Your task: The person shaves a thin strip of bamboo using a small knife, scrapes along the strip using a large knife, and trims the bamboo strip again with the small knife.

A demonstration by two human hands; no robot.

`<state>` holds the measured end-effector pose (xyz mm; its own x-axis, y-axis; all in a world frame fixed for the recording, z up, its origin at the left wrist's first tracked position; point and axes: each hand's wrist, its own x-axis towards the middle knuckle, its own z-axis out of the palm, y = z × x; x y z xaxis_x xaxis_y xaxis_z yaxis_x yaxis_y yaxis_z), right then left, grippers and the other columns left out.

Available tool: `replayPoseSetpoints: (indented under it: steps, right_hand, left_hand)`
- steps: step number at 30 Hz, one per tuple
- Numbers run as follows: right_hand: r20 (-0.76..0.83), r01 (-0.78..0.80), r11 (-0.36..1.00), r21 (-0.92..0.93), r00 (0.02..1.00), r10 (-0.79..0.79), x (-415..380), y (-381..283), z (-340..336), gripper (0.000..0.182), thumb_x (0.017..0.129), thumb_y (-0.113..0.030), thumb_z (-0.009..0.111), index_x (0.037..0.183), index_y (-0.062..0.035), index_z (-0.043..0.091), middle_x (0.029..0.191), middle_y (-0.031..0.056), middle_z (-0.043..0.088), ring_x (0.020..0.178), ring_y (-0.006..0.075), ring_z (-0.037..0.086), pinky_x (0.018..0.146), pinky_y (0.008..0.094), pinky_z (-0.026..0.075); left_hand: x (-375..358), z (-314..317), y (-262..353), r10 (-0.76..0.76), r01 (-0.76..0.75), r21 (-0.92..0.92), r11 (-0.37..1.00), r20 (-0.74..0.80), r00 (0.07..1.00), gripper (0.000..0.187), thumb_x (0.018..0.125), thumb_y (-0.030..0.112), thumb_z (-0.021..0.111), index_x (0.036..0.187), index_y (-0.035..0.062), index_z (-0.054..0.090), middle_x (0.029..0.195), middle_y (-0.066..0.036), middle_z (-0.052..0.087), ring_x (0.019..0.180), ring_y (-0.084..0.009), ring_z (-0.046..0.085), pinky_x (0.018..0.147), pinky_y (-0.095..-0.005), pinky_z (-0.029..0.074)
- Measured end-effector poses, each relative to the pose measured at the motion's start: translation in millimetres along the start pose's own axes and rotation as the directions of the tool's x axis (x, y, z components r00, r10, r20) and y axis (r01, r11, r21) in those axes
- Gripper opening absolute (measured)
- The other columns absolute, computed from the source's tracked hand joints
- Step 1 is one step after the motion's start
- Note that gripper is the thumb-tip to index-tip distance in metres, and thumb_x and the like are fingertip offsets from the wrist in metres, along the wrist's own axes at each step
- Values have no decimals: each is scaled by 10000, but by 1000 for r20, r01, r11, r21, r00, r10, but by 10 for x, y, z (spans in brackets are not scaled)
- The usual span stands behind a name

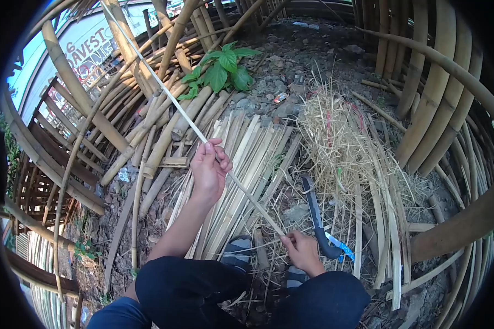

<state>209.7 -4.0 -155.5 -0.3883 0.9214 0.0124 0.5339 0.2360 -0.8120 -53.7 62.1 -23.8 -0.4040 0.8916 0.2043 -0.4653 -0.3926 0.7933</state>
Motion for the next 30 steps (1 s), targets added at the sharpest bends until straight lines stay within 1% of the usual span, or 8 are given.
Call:
replayPoseSetpoints:
  steps: [5, 9, 12, 16, 20, 23, 26, 30]
  right_hand:
    - [-52, 12, 992, 124, 999, -6, -11, 214, 134, 340, 900, -275, 592, 1037, 36, 587, 833, 161, 647, 724, 251, 641, 676, 348, 497]
    - [-78, 34, 983, 181, 997, -21, 100, 46, -28, 324, 897, -255, 600, 1042, 34, 589, 834, 156, 642, 747, 242, 639, 681, 345, 496]
    - [-144, 150, 985, 87, 980, -137, 246, -313, -360, 297, 893, -247, 610, 1031, 16, 601, 829, 147, 639, 749, 233, 636, 674, 338, 493]
    - [-290, 373, 925, 74, 895, -338, 517, -814, -873, 226, 882, -213, 635, 967, -3, 635, 796, 117, 637, 704, 187, 620, 634, 298, 481]
    - [-371, 421, 896, 138, 861, -348, 829, -1425, -1218, 254, 879, -240, 650, 907, 12, 651, 706, 73, 630, 611, 121, 586, 560, 258, 460]
    - [-394, 418, 855, 308, 874, -285, 1024, -1840, -1350, 305, 886, -263, 646, 916, 41, 647, 690, 76, 634, 607, 105, 582, 554, 256, 462]
    - [-528, 461, 829, 316, 811, -250, 1072, -2099, -1451, 333, 892, -267, 635, 924, 64, 643, 671, 78, 636, 576, 87, 581, 521, 251, 458]
    - [-523, 497, 788, 362, 809, -270, 1059, -2192, -1499, 279, 905, -211, 594, 917, 63, 640, 637, 77, 636, 529, 97, 607, 475, 246, 454]
  left_hand:
    - [55, -129, 170, 83, -83, 182, 980, 11, 997, 310, 1014, 283, 396, 1026, 9, 541, 655, 2, 457, 504, -51, 344, 473, -201, 301]
    - [-13, -182, 118, 68, -83, 391, 916, 53, 996, 311, 1009, 271, 424, 976, 14, 595, 619, 36, 442, 519, -31, 353, 467, -189, 294]
    - [-118, -193, 80, 61, -126, 568, 814, 132, 989, 306, 1009, 244, 428, 957, 3, 610, 605, 36, 429, 536, -32, 355, 495, -196, 298]
    - [-348, -133, 31, 16, -127, 606, 785, 184, 983, 302, 1006, 222, 435, 941, -6, 623, 594, 35, 425, 551, -34, 362, 517, -203, 300]
    - [-537, -19, -23, 8, -147, 633, 760, 217, 976, 301, 997, 228, 458, 967, -14, 634, 595, 28, 435, 555, -40, 377, 513, -214, 307]
    - [-661, 127, -14, 72, -214, 716, 665, 224, 972, 280, 982, 197, 486, 1005, -31, 646, 602, -1, 476, 562, -59, 435, 516, -225, 351]
    - [-722, 204, -29, 224, -375, 729, 573, 301, 927, 257, 962, 171, 519, 1035, -39, 648, 626, -34, 526, 572, -92, 486, 531, -242, 384]
    - [-779, 201, -14, 346, -485, 746, 456, 354, 869, 234, 928, 102, 558, 1090, -51, 630, 679, -91, 567, 583, -146, 520, 543, -286, 413]
